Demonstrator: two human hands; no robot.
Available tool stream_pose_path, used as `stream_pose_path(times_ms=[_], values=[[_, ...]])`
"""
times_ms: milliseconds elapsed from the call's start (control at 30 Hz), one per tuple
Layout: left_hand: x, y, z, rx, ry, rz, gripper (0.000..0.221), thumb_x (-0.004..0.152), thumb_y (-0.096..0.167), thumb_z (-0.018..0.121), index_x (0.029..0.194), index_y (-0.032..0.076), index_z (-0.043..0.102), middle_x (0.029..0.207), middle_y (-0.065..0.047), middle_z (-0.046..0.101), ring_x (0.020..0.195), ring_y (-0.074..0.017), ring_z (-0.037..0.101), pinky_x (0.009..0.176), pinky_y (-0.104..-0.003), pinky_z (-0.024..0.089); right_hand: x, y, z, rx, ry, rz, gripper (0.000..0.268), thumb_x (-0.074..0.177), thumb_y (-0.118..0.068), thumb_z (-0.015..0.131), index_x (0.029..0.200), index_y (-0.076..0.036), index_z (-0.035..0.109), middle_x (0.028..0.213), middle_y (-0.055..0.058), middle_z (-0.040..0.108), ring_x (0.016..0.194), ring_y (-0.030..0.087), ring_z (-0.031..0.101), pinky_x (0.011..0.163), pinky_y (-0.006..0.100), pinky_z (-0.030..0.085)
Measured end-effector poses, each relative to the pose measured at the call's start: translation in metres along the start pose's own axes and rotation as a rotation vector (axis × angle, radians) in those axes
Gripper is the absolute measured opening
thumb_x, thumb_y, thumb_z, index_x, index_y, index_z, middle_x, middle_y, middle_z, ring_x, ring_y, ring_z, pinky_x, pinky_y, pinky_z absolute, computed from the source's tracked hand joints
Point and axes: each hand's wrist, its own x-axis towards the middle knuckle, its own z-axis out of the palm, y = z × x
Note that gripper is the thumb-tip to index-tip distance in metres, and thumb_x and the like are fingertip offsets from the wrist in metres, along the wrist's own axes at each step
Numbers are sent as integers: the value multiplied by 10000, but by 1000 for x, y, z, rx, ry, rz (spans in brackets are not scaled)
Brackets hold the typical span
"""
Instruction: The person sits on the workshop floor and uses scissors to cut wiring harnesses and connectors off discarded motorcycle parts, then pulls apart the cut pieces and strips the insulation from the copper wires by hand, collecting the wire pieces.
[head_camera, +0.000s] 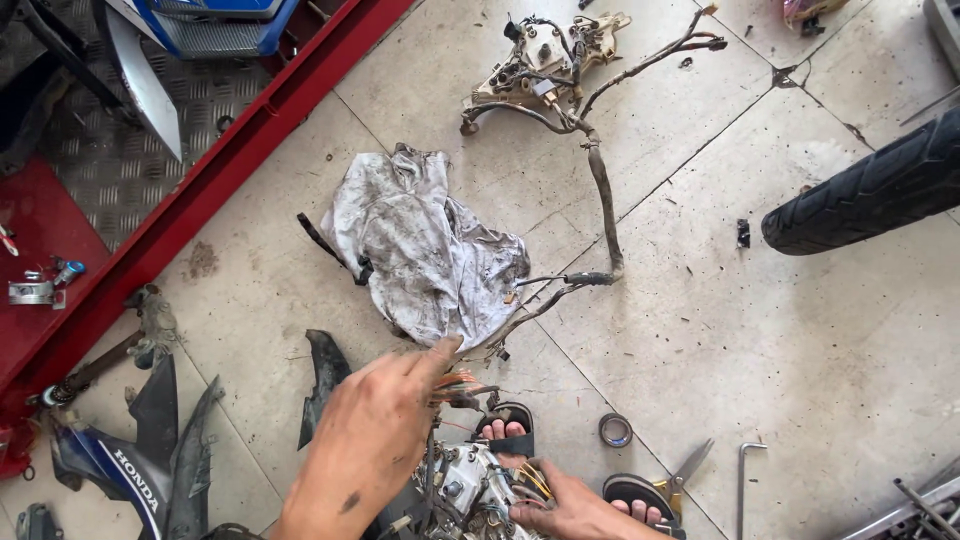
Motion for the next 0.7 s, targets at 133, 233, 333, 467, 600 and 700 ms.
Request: stream_pose_path(times_ms=[133,233,333,467,600,700], values=[[-2,-1,-6,232,-68,-168,810,875,199,668,1590,380,333,853,-30,746,429,-163,633,420,-329,626,6,3,7,150,-73,-43,838,888,-457,703,1546,-180,263,1433,162,526,1360,271,529,1128,454,358],[-15,-1,-15,180,26,-188,898,841,75,604,1618,384,275,695,21,647,477,-135,559,502,-297,604,13,7,14,64,-31,-184,988,816,-531,766,1591,-306,195,1495,185,476,1415,324,480,1150,487,391],[-34,19,-43,120,393,-70,843,831,-7,647,1570,298,381,715,-34,712,378,-140,472,295,-272,526,19,-4,21,268,-4,-253,903,753,-319,726,1557,-225,327,1493,118,530,1418,251,478,1168,421,336],[-48,52,-69,59,670,41,775,737,9,818,1446,212,576,799,-38,755,574,-124,628,567,-322,557,41,-44,2,388,110,-366,1154,767,-323,803,1618,-185,36,1629,236,234,1452,453,374,1155,666,334],[-19,33,-48,117,632,170,734,820,141,812,1490,204,517,843,-19,768,649,-120,618,567,-275,490,82,-86,-42,248,248,-456,820,927,-251,656,1597,-200,185,1184,195,675,789,230,725,611,349,624],[19,0,-21,232,560,123,696,811,90,767,1459,259,579,916,-14,773,668,-139,636,704,-337,565,124,-77,-69,-127,407,-345,991,960,-501,549,1617,-312,-170,1483,306,414,1138,382,633,970,521,583]])
